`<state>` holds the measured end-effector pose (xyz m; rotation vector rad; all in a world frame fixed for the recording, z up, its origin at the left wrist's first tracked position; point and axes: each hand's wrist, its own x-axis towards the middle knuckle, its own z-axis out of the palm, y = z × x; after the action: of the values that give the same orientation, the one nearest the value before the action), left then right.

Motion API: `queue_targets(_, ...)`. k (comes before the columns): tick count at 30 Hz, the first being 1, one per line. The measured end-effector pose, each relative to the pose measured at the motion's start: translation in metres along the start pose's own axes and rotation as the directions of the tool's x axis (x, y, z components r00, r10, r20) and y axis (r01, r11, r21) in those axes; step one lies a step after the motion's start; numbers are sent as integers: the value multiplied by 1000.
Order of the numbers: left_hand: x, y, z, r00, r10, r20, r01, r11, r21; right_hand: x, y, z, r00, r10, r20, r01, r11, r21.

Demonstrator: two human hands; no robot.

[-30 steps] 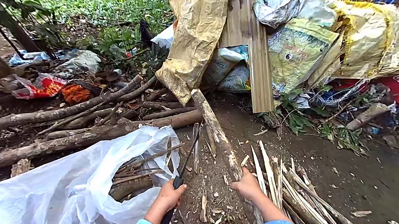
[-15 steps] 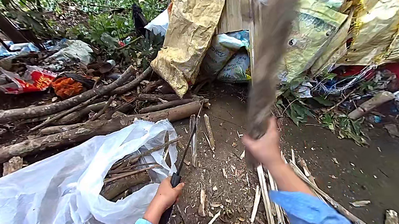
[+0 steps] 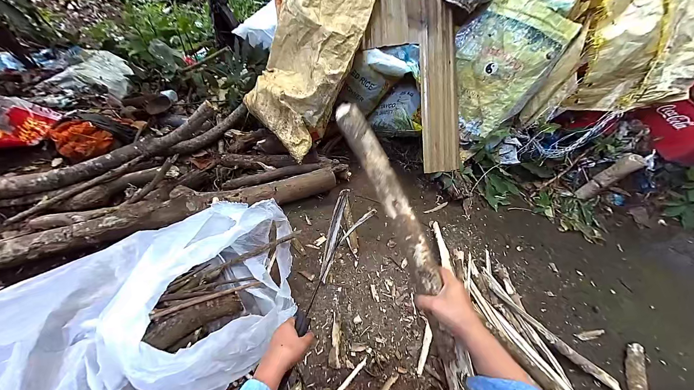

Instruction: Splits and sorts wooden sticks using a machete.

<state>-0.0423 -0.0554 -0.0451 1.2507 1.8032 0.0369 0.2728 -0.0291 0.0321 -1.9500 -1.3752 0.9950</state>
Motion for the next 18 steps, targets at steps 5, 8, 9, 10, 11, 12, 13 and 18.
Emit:
queue_targets(5, 3, -8, 4, 1000, 12, 19, -12, 1000, 19, 9, -30, -9, 971, -128, -204, 158, 978, 138)
queue_targets(8, 5, -12, 7, 999, 28, 28, -29, 999, 44, 10, 8, 21, 993, 1, -117, -3, 1000, -12)
queue_targets(9, 5, -14, 7, 999, 37, 30, -38, 998, 41, 11, 30, 33, 996, 82, -47, -87, 989, -118)
queue_targets(10, 5, -16, 7, 999, 43, 33, -45, 998, 36, 11, 54, 46, 984, 174, 30, -163, 960, -228)
queue_targets(11, 5, -17, 6, 998, 49, 41, -51, 998, 38, 11, 76, 56, 963, 256, 86, -220, 927, -303)
queue_targets(12, 4, -15, 4, 997, 53, 56, -56, 997, 57, 9, 94, 64, 945, 306, 110, -260, 914, -313)
queue_targets(13, 4, -14, 1, 996, 51, 69, -58, 994, 97, 5, 108, 72, 938, 325, 120, -285, 921, -267)
queue_targets(18, 14, -4, 5, 993, 52, 110, -76, 970, 230, -32, 123, 95, 936, 294, 192, -348, 851, 393)
